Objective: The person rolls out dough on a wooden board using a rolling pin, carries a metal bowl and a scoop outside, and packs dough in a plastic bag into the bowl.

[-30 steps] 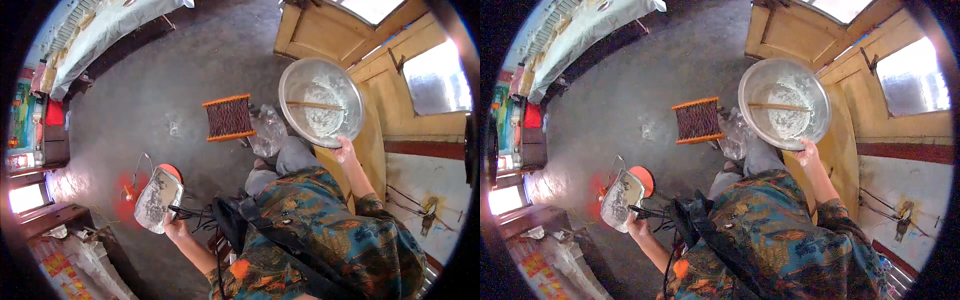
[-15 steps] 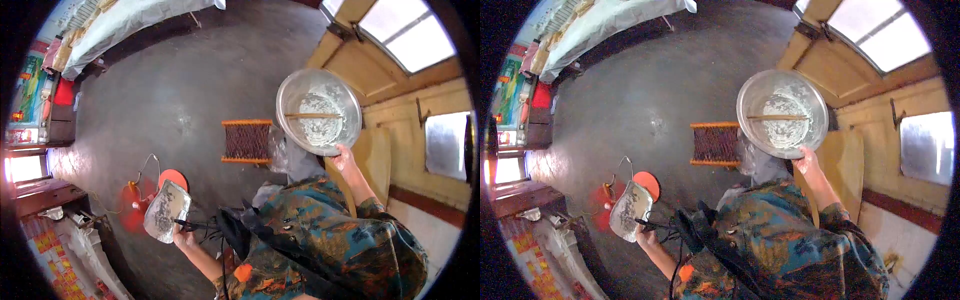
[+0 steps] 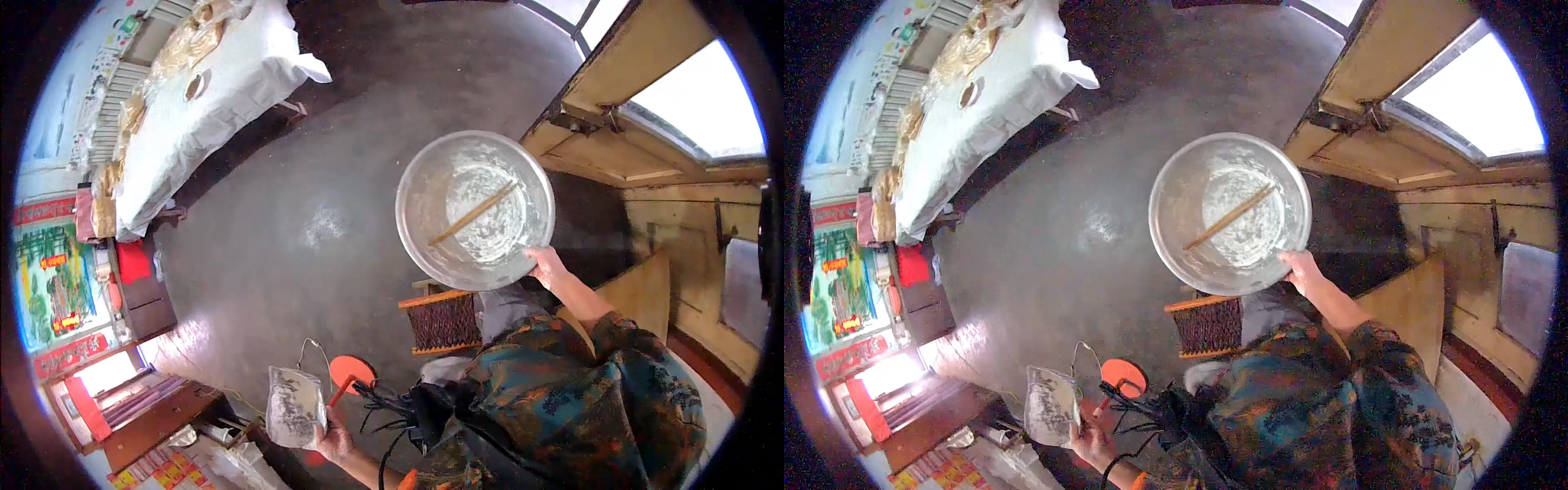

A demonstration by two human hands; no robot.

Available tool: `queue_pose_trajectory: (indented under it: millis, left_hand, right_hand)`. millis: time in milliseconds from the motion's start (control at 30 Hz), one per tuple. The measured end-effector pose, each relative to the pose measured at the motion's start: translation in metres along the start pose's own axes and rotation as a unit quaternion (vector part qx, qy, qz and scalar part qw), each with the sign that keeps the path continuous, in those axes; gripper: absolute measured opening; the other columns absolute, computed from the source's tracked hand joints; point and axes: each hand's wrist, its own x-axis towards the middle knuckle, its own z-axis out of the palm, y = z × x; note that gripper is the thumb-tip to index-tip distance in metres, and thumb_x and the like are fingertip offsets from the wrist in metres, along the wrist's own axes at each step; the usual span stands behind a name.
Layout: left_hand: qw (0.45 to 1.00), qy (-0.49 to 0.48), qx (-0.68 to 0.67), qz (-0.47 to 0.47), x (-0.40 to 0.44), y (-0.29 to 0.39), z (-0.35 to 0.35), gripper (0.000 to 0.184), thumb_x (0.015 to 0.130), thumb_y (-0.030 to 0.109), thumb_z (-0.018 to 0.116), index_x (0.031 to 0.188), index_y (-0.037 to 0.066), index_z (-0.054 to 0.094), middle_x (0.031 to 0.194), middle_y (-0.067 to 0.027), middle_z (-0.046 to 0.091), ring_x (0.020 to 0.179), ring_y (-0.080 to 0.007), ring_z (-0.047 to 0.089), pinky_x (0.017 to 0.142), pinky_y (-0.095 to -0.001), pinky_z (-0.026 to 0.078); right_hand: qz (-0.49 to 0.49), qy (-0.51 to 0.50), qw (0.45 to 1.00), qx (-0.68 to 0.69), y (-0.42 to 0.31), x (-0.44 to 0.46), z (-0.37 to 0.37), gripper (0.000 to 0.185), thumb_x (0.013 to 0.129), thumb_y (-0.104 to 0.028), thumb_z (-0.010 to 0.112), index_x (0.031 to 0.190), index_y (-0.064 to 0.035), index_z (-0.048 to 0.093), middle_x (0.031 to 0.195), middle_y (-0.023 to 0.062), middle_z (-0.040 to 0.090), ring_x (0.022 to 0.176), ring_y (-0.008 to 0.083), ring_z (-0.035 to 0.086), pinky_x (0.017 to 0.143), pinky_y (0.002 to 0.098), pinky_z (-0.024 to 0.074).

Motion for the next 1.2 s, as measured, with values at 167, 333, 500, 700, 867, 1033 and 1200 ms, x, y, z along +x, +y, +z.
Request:
queue_pose_trajectory:
  millis: [167,333,500,700,867,1033,1200]
  left_hand:
    - [1.0,-0.008,0.0,-0.007,0.002,0.01,0.053,0.039,0.086,0.008,0.047,0.117,-0.014,0.041,0.117,-0.0252,0.05,0.107,-0.0348,0.052,0.09,-0.0494,0.047]
    - [0.99,-0.087,0.108,-0.02,0.0,-0.015,0.075,0.045,0.084,0.007,0.049,0.128,0.001,0.037,0.124,-0.0175,0.046,0.111,-0.0302,0.047,0.091,-0.0486,0.042]
    - [0.982,-0.094,0.156,0.046,0.058,-0.021,0.106,0.039,0.085,0.006,0.049,0.122,-0.001,0.04,0.118,-0.0169,0.051,0.103,-0.0323,0.054,0.08,-0.048,0.05]
    - [0.975,-0.174,0.139,-0.022,0.147,-0.003,0.214,0.041,0.085,0.003,0.046,0.125,-0.002,0.036,0.118,-0.0166,0.05,0.105,-0.0336,0.052,0.083,-0.0498,0.049]
    - [0.966,-0.192,0.166,-0.044,0.183,0.015,0.321,0.038,0.082,0.001,0.049,0.12,-0.002,0.041,0.115,-0.015,0.053,0.101,-0.0302,0.055,0.079,-0.0454,0.052]
    - [0.96,-0.216,0.157,-0.082,0.215,0.0,0.367,0.039,0.081,-0.001,0.049,0.119,0.0,0.044,0.114,-0.0144,0.054,0.1,-0.0304,0.055,0.083,-0.0484,0.049]
    - [0.932,-0.313,0.156,-0.095,0.211,-0.013,0.376,0.044,0.08,0.001,0.052,0.123,0.0,0.043,0.12,-0.0154,0.052,0.107,-0.0309,0.052,0.089,-0.0462,0.046]
  right_hand:
    - [-0.036,-0.039,0.998,0.032,-0.037,-0.013,0.038,0.04,0.077,-0.006,0.056,0.113,0.0092,0.046,0.106,0.018,0.055,0.093,0.0318,0.058,0.078,0.0456,0.0491]
    - [-0.104,-0.091,0.986,0.095,-0.008,0.032,0.016,0.045,0.075,-0.008,0.059,0.115,0.0091,0.046,0.11,0.0189,0.053,0.101,0.0317,0.054,0.084,0.0454,0.0462]
    - [-0.146,-0.054,0.98,0.127,-0.023,0.027,0.01,0.041,0.078,-0.006,0.055,0.115,0.0082,0.046,0.112,0.0173,0.053,0.106,0.0302,0.052,0.086,0.0445,0.0455]
    - [-0.168,0.005,0.962,0.213,-0.029,-0.065,0.044,0.046,0.078,-0.004,0.051,0.122,0.0017,0.039,0.121,0.0139,0.048,0.106,0.0295,0.052,0.084,0.0428,0.0496]
    - [-0.198,0.008,0.955,0.22,-0.017,-0.112,0.086,0.035,0.077,-0.01,0.052,0.111,-0.0012,0.048,0.107,0.011,0.056,0.092,0.0257,0.058,0.073,0.0367,0.0519]
    - [-0.207,0.074,0.95,0.223,-0.013,-0.132,0.112,0.028,0.079,-0.014,0.049,0.1,0.0046,0.053,0.097,0.0141,0.061,0.081,0.0278,0.062,0.063,0.0357,0.0526]
    - [-0.255,0.041,0.931,0.257,-0.035,-0.129,0.111,0.037,0.078,-0.013,0.052,0.11,0.0051,0.048,0.102,0.0158,0.058,0.085,0.0274,0.061,0.065,0.0378,0.0549]
